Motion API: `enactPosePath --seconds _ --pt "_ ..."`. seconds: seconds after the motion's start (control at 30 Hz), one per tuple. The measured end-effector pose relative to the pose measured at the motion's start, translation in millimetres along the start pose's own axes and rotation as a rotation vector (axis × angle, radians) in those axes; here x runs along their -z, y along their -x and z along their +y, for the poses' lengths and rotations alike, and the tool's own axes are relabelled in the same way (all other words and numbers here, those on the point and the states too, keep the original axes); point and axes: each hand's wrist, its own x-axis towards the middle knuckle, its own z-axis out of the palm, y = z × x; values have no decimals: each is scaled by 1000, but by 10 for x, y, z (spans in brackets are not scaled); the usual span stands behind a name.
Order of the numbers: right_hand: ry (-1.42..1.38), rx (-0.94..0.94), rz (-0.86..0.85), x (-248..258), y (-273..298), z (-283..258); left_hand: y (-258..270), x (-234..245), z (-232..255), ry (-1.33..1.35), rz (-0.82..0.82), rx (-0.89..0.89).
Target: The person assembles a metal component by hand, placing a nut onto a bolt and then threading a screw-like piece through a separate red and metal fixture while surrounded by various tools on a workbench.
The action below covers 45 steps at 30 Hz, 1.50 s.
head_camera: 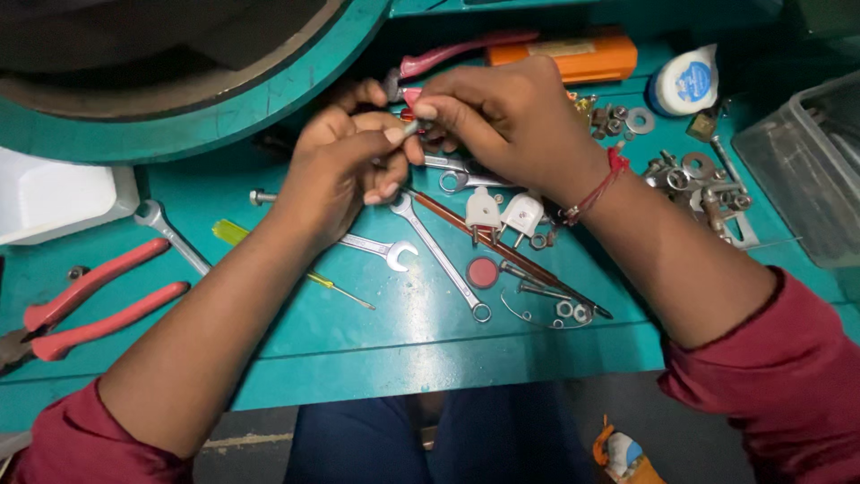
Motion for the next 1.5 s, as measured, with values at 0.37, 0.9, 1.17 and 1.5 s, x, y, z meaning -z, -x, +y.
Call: enactPosePath --seconds 0.37,0.9,1.17,1.5 --pt "-56 -166 -20 14 -1 -42 2 -22 -25 -36 12 -54" --pt "142 -8 24 80 17 -28 30 13 -62 117 -49 -88" --pt "42 -42 -28 112 -78 -132 -6 95 -124 115 -69 -80" --pt "-37 -99 -30 83 -1 1 -11 82 -110 61 -30 -130"
